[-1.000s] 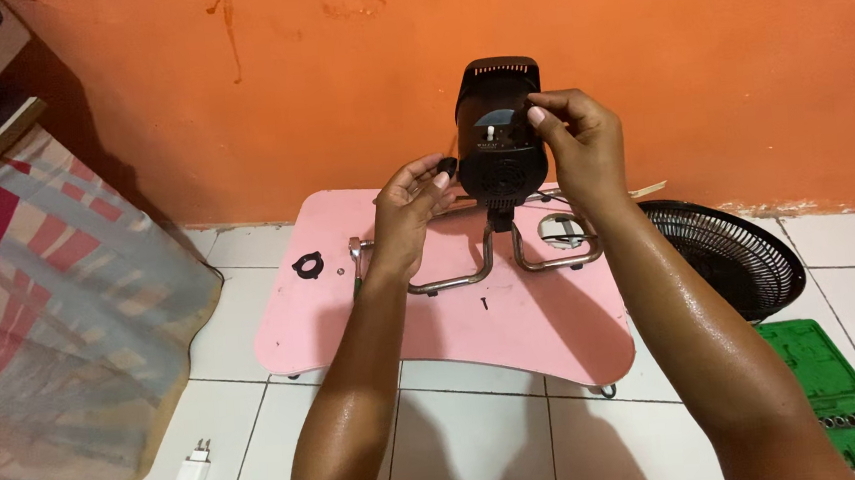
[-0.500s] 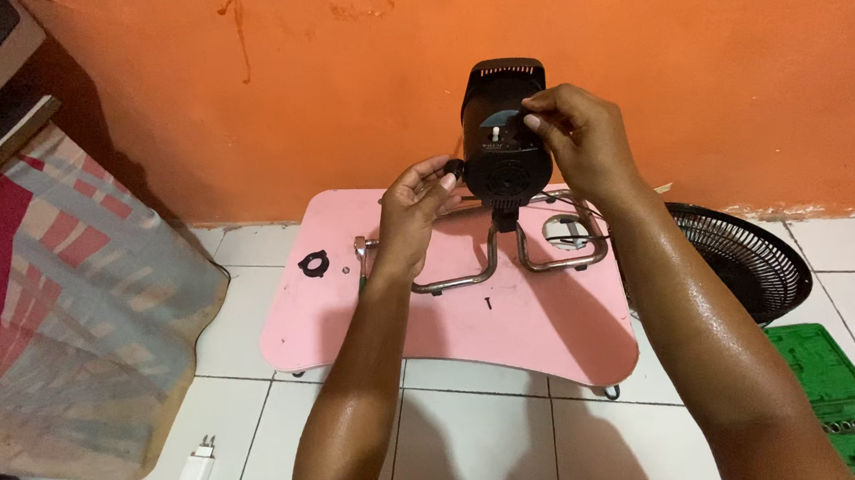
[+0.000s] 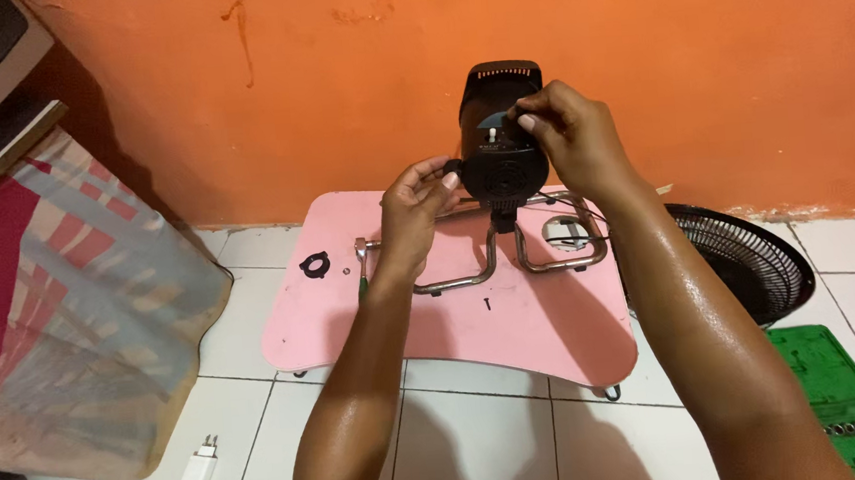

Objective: The person is repairing a fan motor by removing and reattaching screws and components. They use a screwdriver to loosen and tighten screws, remove a circular component, and reassemble the motor housing.

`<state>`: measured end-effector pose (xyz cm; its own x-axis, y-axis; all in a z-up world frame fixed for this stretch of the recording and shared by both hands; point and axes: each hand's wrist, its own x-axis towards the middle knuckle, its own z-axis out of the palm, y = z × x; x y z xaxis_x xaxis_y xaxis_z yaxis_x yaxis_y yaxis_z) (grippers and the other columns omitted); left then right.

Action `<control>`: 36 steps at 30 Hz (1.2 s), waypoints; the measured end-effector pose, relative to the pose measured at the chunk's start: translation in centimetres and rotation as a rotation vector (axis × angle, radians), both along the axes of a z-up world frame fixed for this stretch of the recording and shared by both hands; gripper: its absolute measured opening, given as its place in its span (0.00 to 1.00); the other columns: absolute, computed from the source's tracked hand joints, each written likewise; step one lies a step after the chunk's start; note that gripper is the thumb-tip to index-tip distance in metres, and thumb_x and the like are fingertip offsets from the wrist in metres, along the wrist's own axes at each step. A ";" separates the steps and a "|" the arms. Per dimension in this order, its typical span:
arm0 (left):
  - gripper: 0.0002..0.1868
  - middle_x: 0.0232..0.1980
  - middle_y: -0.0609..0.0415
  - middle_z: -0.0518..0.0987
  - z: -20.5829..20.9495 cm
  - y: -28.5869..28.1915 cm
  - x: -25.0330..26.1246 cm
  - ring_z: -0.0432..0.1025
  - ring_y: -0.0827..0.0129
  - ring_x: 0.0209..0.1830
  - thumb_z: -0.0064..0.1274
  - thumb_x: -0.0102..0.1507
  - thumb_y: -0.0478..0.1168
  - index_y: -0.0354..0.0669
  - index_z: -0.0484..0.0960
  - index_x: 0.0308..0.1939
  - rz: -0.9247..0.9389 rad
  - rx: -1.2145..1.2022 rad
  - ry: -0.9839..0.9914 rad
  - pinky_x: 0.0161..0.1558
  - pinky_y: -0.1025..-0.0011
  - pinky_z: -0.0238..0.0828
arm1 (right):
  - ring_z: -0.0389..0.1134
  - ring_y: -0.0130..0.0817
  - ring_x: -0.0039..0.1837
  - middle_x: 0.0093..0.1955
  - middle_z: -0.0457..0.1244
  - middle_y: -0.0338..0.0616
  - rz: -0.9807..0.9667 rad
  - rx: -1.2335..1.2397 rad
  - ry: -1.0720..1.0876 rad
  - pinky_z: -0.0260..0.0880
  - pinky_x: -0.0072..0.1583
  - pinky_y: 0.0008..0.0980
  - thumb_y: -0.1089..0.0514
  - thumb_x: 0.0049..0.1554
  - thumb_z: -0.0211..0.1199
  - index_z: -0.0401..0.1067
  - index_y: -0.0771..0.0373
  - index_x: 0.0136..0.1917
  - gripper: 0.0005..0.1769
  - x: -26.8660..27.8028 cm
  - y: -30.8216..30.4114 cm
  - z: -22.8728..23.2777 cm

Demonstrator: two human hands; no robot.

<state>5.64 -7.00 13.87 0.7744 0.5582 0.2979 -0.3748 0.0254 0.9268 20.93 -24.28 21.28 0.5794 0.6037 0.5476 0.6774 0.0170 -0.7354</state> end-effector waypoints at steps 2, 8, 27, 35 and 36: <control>0.21 0.54 0.50 0.81 0.1 0.0 0.0 0.77 0.72 0.51 0.57 0.66 0.38 0.34 0.77 0.62 0.011 0.002 0.005 0.49 0.74 0.78 | 0.66 0.29 0.44 0.45 0.69 0.47 -0.039 -0.014 -0.009 0.68 0.46 0.31 0.62 0.64 0.65 0.74 0.65 0.57 0.08 0.1 0.1 -0.2; 0.21 0.54 0.50 0.81 1.3 -0.7 0.8 0.77 0.72 0.53 0.55 0.67 0.37 0.35 0.76 0.64 0.116 0.103 0.011 0.53 0.73 0.77 | 0.70 0.29 0.48 0.48 0.71 0.46 -0.053 0.039 -0.135 0.71 0.50 0.31 0.63 0.64 0.65 0.72 0.67 0.57 0.09 0.0 0.1 -0.8; 0.19 0.51 0.49 0.85 4.8 -0.1 4.1 0.78 0.72 0.51 0.59 0.64 0.34 0.35 0.82 0.59 0.104 0.249 0.029 0.53 0.75 0.76 | 0.71 0.28 0.56 0.53 0.69 0.44 0.028 0.267 0.063 0.73 0.59 0.28 0.64 0.67 0.58 0.68 0.68 0.61 0.10 -0.2 0.7 -2.6; 0.19 0.44 0.52 0.85 5.8 0.2 4.6 0.78 0.75 0.43 0.61 0.63 0.34 0.35 0.83 0.59 0.050 0.274 0.104 0.45 0.78 0.77 | 0.72 0.28 0.55 0.52 0.70 0.43 -0.040 0.192 0.053 0.74 0.56 0.29 0.63 0.66 0.59 0.69 0.68 0.61 0.11 -0.4 0.5 -2.2; 0.20 0.43 0.51 0.85 5.9 0.3 4.5 0.77 0.74 0.42 0.61 0.63 0.34 0.35 0.83 0.59 0.035 0.262 0.103 0.44 0.77 0.77 | 0.72 0.28 0.54 0.52 0.70 0.44 -0.029 0.197 0.051 0.74 0.55 0.29 0.63 0.66 0.59 0.68 0.68 0.61 0.11 -0.4 0.4 -2.1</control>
